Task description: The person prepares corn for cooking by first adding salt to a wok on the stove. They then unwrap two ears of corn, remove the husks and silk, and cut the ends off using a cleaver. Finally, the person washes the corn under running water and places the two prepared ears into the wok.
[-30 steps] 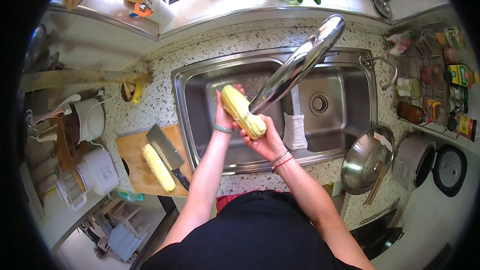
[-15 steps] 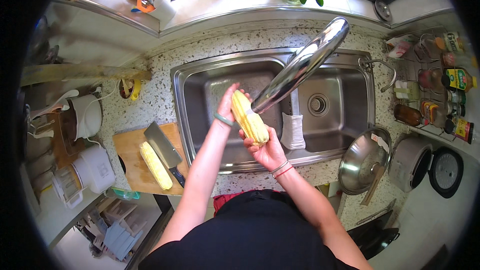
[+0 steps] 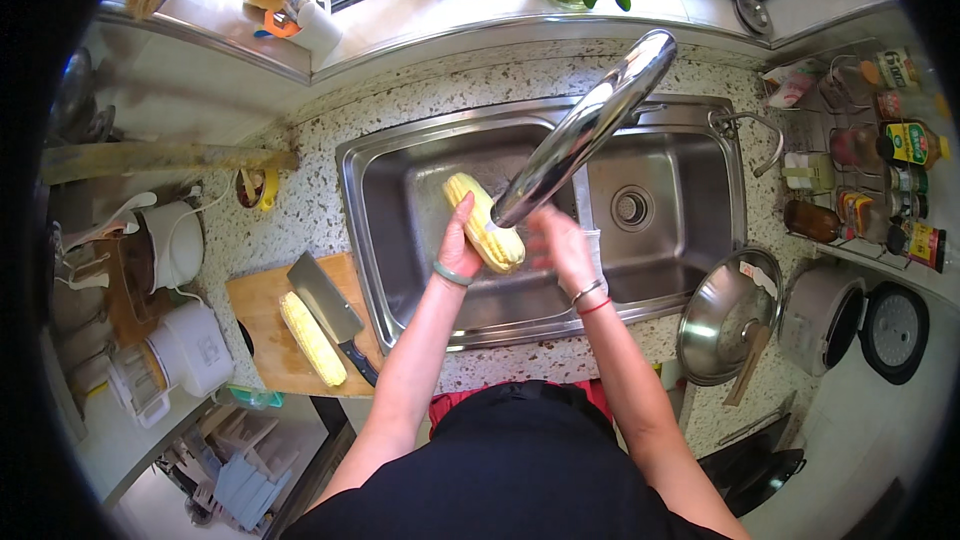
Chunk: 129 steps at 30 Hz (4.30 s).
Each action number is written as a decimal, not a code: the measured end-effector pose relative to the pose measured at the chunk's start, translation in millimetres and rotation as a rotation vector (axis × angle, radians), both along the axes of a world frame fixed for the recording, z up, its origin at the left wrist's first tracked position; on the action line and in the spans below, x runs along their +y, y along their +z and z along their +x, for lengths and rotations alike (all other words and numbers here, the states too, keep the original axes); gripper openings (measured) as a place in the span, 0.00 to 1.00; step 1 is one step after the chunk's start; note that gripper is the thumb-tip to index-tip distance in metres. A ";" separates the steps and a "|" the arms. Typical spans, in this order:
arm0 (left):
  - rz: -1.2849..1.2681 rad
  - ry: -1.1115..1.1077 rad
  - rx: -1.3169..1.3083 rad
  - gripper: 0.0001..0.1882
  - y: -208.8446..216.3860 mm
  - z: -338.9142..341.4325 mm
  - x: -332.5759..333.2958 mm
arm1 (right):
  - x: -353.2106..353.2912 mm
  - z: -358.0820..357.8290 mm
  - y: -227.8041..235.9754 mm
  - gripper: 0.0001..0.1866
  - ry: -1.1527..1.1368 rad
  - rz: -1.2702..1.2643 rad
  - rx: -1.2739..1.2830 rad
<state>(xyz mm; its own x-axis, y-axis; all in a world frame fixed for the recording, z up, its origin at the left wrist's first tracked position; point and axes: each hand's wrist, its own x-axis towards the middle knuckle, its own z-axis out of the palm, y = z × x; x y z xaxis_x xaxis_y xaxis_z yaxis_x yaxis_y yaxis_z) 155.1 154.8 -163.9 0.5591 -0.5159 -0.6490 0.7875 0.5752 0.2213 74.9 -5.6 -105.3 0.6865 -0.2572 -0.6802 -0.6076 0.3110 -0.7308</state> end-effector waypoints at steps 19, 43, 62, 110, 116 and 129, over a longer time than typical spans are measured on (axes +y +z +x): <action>0.067 -0.064 -0.031 0.35 7.9 -3.0 -18.3 | -103.4 67.3 2.4 0.25 -0.498 -0.402 -0.548; 0.470 -0.279 -0.147 0.46 20.9 -44.1 62.3 | 105.4 -40.3 -11.7 0.37 0.052 -0.357 -0.013; 0.332 -0.432 -0.164 0.37 44.5 -50.5 89.0 | 145.6 -43.5 -6.1 0.40 -0.158 -0.474 -0.068; -0.376 -1.461 -0.998 0.30 241.6 -849.8 -302.2 | -98.4 -850.7 183.4 0.23 -1.683 -0.983 0.024; -0.090 -1.532 -1.322 0.26 167.2 -895.7 -379.3 | -166.3 -890.1 125.3 0.27 -1.486 -1.089 0.504; -0.242 -1.665 -0.856 0.21 133.3 -883.8 -421.7 | -237.6 -884.4 67.7 0.33 -1.258 -0.963 1.015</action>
<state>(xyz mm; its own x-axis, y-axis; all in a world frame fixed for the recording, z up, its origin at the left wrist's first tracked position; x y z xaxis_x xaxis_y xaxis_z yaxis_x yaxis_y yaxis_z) -728.8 -267.0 -30.6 -0.4507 -0.8238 -0.3437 0.2351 -0.4810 0.8446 -809.5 -243.2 -37.6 -0.6991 -0.7149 0.0115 -0.6383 0.6168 -0.4606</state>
